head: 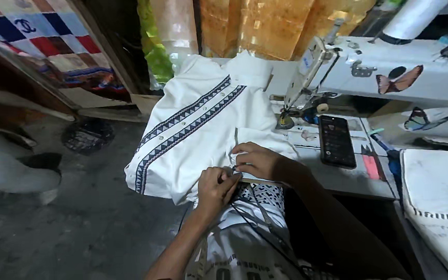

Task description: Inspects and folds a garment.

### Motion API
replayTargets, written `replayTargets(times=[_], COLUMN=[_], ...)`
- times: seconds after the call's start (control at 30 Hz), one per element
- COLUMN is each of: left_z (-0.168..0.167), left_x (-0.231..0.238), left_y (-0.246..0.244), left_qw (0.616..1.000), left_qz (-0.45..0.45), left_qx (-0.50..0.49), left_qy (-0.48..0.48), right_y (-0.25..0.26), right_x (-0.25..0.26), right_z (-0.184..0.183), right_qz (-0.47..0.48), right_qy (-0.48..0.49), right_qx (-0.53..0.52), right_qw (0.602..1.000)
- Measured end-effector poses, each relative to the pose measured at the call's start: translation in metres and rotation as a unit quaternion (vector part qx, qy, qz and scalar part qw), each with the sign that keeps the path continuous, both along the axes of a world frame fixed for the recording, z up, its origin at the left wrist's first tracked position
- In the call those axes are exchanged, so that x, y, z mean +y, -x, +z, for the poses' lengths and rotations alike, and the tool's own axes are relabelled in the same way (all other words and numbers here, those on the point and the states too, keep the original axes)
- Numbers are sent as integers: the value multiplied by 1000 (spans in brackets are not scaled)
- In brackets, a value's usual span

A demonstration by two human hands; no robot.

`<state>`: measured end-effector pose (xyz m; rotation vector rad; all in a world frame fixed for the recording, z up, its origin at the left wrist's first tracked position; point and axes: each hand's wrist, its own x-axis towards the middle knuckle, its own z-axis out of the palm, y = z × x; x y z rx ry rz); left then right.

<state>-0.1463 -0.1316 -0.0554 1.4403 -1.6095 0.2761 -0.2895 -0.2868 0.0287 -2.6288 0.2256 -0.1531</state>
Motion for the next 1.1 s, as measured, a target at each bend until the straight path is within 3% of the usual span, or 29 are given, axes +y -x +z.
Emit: replayTargets(times=[0.2, 0.3, 0.43, 0.53, 0.63, 0.77, 0.83, 1.0, 1.1], left_z=[-14, -16, 1, 24, 47, 59, 59, 56, 51], left_x=[2, 4, 17, 26, 38, 46, 49, 47, 42], left_y=[-2, -3, -24, -39, -47, -70, -77, -51, -30], left_qw=[997, 998, 994, 949, 887, 875, 874, 854, 836], left_qz=[10, -7, -29, -146, -237, -210, -196, -195, -197], left_qx=[-64, -52, 100, 270, 389, 432, 440, 473, 504], left_qy=[36, 34, -28, -75, -78, -55, -61, -95, -90], right_y=[-15, -16, 0, 6, 14, 18, 17, 7, -4], right_x=[2, 2, -12, -27, -39, -45, -46, -25, 5], right_z=[-6, -10, -15, -17, -18, -35, -38, -10, 6], right_qz=[31, 23, 41, -18, -160, -212, -203, -149, -184], right_qy=[34, -8, -92, -181, -344, -495, -462, -272, -184], right_qx=[56, 57, -10, -55, -59, -151, -144, -50, -107], right_qw=[997, 998, 995, 982, 923, 829, 851, 949, 959])
